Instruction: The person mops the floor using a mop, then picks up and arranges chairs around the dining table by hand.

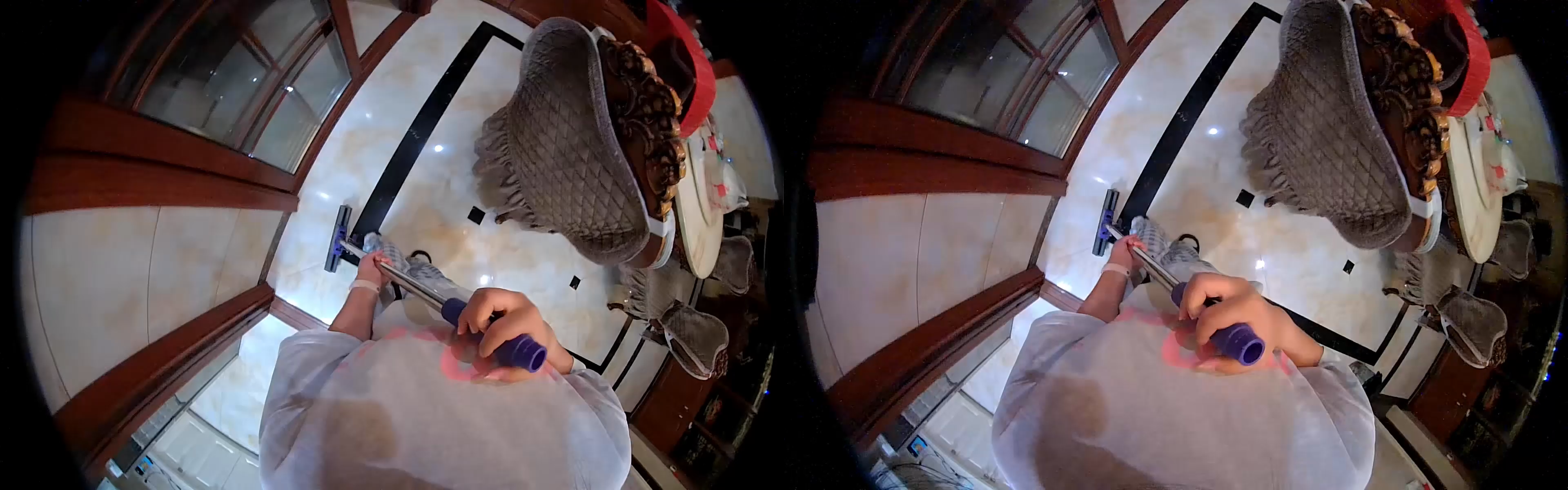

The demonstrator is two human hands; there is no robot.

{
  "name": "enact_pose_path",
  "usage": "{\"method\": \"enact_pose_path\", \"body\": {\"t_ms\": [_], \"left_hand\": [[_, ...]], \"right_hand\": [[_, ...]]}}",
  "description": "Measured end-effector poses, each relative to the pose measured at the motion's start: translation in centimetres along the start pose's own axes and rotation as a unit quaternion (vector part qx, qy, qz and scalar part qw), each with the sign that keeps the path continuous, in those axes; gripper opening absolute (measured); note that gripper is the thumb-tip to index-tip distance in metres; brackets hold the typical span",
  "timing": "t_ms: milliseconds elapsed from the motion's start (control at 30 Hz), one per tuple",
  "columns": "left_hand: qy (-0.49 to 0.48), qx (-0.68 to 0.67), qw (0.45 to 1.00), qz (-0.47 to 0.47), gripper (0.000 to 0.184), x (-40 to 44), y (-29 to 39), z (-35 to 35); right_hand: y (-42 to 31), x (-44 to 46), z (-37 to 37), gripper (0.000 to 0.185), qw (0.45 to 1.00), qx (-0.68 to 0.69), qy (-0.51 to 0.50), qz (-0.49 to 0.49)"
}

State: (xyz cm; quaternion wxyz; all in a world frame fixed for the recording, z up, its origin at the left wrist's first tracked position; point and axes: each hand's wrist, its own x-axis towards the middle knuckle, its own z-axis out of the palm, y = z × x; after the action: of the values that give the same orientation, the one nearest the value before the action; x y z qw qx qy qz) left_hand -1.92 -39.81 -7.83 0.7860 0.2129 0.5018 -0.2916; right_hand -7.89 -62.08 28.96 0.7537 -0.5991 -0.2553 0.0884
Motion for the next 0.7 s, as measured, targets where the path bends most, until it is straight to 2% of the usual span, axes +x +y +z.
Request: {"method": "enact_pose_path", "body": {"t_ms": [33, 233, 300, 333, 367, 400, 433, 467, 500, 533, 567, 600, 667, 700], "left_hand": [[-0.011, -0.002, 1.0, -0.011, 0.027, -0.1, -0.8, 2.3], [-0.031, 0.005, 0.998, -0.048, 0.029, 4.0, 4.8, 15.3], [-0.07, 0.021, 0.996, -0.055, 0.031, 5.6, 6.8, 20.0], [-0.088, -0.001, 0.994, -0.063, 0.028, 5.8, 7.7, 23.2], [-0.102, -0.024, 0.992, -0.069, 0.026, 6.5, 8.8, 25.6], [-0.115, -0.003, 0.992, -0.048, 0.017, 7.0, 9.7, 27.8], [-0.114, 0.007, 0.992, -0.057, 0.017, 7.1, 10.6, 30.1], [-0.107, 0.076, 0.982, -0.139, 0.015, 7.4, 11.7, 32.5], [-0.093, 0.143, 0.961, -0.219, 0.012, 7.3, 12.8, 34.7], [-0.15, 0.202, 0.948, -0.197, 0.014, 6.5, 12.7, 37.1], [-0.119, 0.215, 0.949, -0.195, 0.016, 6.4, 12.7, 39.7], [-0.111, 0.208, 0.949, -0.21, 0.018, 6.6, 12.9, 41.8], [-0.104, 0.209, 0.945, -0.23, 0.02, 6.9, 13.1, 45.9], [-0.108, 0.154, 0.938, -0.291, 0.022, 7.7, 13.2, 47.7]], "right_hand": [[-1.7, 0.6, -1.1, 0.033, 0.998, -0.036, 0.048, -0.005], [-2.0, 6.9, -7.2, 0.031, 0.994, -0.053, 0.072, -0.06], [-1.4, 9.8, -9.5, 0.029, 0.994, -0.034, 0.04, -0.094], [-2.3, 12.2, -10.9, 0.027, 0.993, -0.068, 0.015, -0.096], [-2.5, 14.6, -12.1, 0.027, 0.991, -0.077, 0.027, -0.102], [-2.8, 17.0, -13.1, 0.026, 0.989, -0.087, -0.043, -0.111], [-3.2, 19.1, -14.0, 0.026, 0.982, -0.095, -0.114, -0.115], [-2.9, 19.9, -14.8, 0.018, 0.97, -0.116, -0.192, -0.096], [-2.2, 21.2, -15.9, 0.018, 0.972, -0.118, -0.177, -0.095], [-2.5, 22.6, -17.0, 0.015, 0.966, -0.141, -0.193, -0.098], [-2.4, 23.7, -17.9, 0.012, 0.96, -0.159, -0.209, -0.099], [-2.0, 24.9, -19.2, 0.014, 0.946, -0.178, -0.261, -0.071], [-2.6, 27.1, -20.8, 0.014, 0.954, -0.189, -0.225, -0.058], [-2.6, 28.0, -21.9, 0.015, 0.959, -0.198, -0.198, -0.05]]}}
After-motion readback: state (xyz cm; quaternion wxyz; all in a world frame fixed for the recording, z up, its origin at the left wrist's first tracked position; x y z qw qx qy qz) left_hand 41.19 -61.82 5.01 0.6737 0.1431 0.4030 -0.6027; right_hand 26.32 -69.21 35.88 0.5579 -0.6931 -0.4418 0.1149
